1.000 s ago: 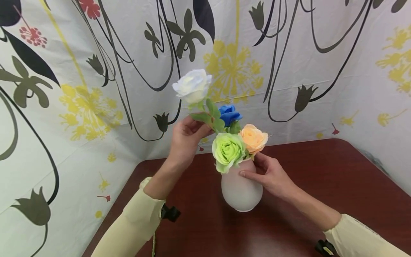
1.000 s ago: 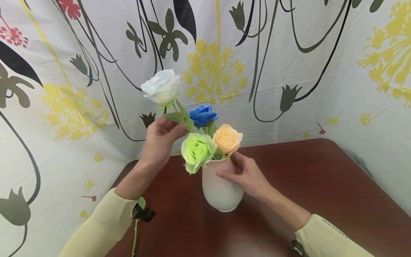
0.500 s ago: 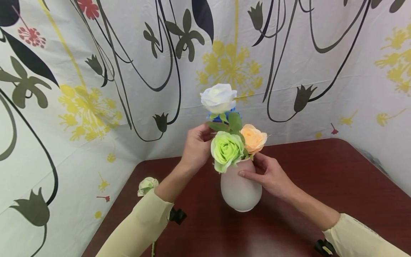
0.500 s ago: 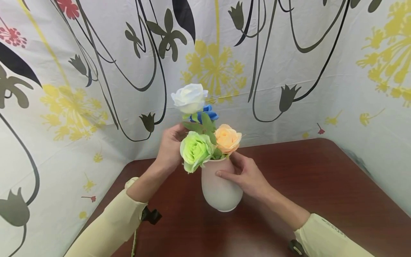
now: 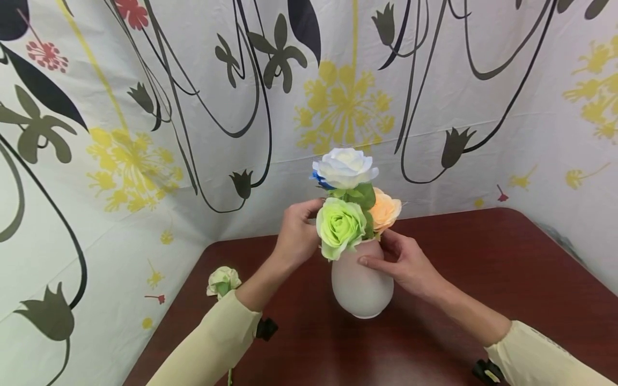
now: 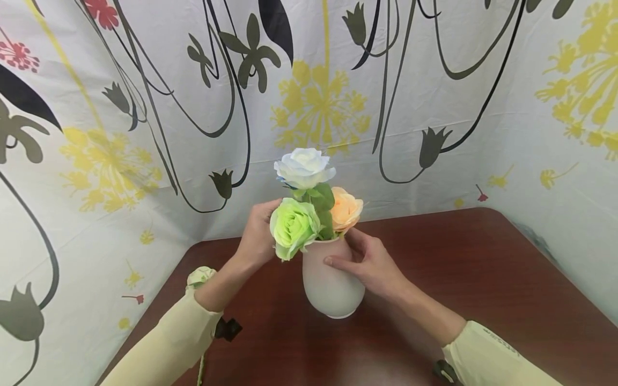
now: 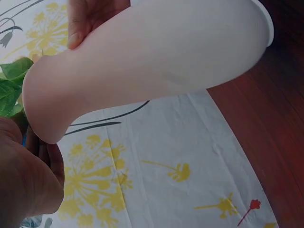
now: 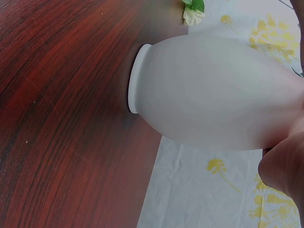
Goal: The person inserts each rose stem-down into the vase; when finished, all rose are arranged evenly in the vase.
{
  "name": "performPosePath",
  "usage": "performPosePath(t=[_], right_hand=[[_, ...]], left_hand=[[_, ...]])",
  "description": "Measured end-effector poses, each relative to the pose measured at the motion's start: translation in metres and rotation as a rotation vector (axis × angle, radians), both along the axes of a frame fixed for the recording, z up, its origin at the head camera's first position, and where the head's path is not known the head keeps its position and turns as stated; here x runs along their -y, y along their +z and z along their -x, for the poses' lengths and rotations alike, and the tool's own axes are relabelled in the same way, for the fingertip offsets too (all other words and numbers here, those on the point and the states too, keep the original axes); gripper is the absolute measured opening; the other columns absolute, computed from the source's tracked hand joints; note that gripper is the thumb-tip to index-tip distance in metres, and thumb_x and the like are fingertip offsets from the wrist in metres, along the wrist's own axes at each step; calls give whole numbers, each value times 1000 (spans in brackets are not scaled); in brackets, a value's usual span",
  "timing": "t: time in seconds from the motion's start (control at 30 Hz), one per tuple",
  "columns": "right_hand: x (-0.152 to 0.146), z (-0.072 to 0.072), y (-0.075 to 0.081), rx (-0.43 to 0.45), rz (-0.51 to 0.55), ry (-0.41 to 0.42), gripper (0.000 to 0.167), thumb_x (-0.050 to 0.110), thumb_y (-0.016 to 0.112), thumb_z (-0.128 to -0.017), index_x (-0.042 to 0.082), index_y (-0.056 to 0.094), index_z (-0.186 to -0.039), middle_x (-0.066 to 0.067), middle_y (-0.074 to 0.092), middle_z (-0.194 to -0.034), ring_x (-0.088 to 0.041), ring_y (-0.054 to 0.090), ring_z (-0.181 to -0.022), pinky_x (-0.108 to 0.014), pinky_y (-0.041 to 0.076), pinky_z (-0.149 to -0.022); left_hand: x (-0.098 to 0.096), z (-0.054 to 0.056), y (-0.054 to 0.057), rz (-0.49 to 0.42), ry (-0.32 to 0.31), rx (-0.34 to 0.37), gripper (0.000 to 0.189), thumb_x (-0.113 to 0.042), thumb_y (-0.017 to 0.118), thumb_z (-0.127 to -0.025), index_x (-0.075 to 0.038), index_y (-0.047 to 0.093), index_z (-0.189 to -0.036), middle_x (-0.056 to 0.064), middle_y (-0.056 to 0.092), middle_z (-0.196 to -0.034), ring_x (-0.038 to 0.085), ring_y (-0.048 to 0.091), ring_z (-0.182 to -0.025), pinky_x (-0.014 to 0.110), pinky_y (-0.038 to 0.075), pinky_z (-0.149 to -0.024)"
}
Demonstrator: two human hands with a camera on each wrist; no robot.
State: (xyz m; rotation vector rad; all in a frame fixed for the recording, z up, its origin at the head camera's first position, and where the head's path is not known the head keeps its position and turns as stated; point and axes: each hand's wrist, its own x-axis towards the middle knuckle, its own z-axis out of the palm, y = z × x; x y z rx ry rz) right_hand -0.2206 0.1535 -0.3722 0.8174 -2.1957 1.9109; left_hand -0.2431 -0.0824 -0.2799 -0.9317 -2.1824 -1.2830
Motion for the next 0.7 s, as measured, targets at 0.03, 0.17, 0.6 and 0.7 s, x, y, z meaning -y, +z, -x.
performPosePath(t=[0.03, 0.17, 0.6, 0.7], right_hand=[[0, 0, 0, -1, 2, 4, 66, 13, 84, -94, 11, 53, -153, -7, 65, -141, -25, 69, -117, -33, 60, -93], [0, 0, 0, -3, 4, 2, 68, 13, 84, -94, 10, 52, -154, -8, 65, -141, -25, 69, -117, -33, 60, -92], [0, -2, 2, 3, -8, -8, 67, 15, 84, -95, 11, 52, -154, -6, 65, -140, -25, 69, -117, -32, 60, -92], [0, -2, 2, 6, -9, -7, 68, 15, 84, -94, 11, 52, -154, -6, 65, -140, -26, 69, -117, -32, 60, -93]], left_hand=[[1, 0, -1, 16, 3, -1, 9, 4, 78, -90, -3, 78, -95, 5, 75, -88, 14, 68, -81, 29, 58, -70], [4, -2, -3, 64, 8, 19, 9, 4, 79, -90, -3, 79, -95, 6, 76, -88, 15, 68, -81, 30, 59, -69], [13, -1, -2, 117, -62, 127, 11, 3, 74, -95, -4, 79, -103, 4, 74, -92, 16, 67, -82, 30, 59, -65], [16, -1, -1, 105, -90, 163, 12, 2, 72, -96, -5, 78, -104, 4, 74, -96, 18, 67, -89, 31, 59, -68]])
